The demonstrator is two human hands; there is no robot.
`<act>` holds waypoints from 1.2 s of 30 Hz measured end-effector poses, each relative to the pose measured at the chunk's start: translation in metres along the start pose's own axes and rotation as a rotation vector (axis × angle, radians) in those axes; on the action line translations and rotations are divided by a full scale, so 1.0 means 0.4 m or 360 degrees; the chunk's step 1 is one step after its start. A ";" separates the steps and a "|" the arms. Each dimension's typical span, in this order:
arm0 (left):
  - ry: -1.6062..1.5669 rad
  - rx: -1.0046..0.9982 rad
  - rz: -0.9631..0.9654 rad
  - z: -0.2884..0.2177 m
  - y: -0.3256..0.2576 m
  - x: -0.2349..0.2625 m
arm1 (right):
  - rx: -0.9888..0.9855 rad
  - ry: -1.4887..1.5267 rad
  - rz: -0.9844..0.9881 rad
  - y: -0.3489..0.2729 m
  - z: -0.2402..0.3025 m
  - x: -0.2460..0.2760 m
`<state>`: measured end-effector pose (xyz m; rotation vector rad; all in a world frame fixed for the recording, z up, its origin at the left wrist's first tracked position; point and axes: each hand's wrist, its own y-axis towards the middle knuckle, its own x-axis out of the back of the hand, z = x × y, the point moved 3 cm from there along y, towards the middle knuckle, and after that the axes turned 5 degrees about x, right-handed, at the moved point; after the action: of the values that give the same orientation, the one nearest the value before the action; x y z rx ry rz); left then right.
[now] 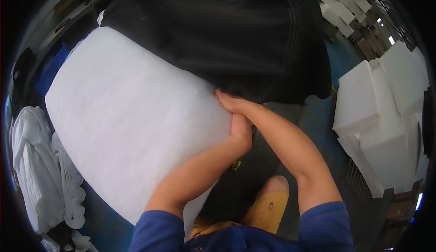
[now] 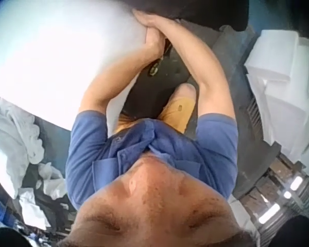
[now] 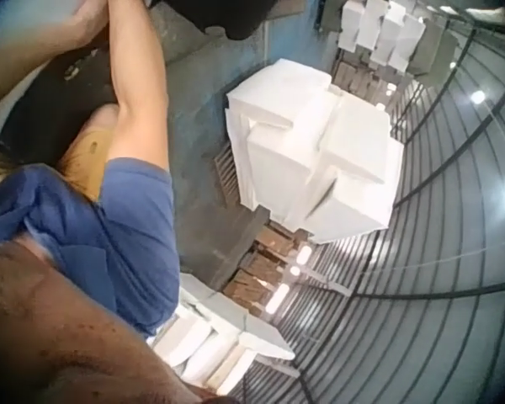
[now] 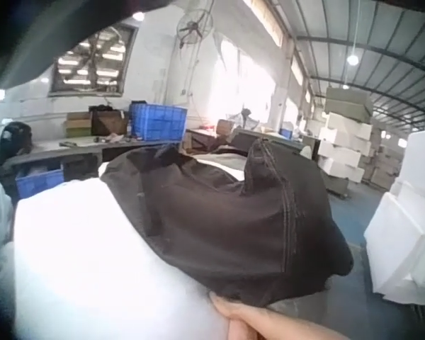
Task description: Fitting a large foam cushion into a fabric sofa cover and using a tool to tuck the edges for assembly.
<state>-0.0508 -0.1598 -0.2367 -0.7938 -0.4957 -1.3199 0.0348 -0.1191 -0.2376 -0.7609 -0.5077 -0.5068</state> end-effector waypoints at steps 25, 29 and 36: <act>-0.0703 -0.0122 -0.0039 0.048 0.065 -0.025 | 0.0001 0.0015 -0.0609 -0.462 -0.047 0.046; -0.1050 0.0006 -0.0346 0.011 0.102 -0.033 | 0.0812 -0.0001 -0.1857 -0.493 -0.150 0.045; -0.0703 -0.0295 -0.0063 0.038 0.049 -0.036 | 0.0220 0.0897 -0.1031 -0.213 -0.300 -0.023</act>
<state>-0.0329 -0.1378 -0.2418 -1.2469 -0.7463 -1.2393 0.0064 -0.2591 -0.2736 -0.2774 -0.2440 -1.2318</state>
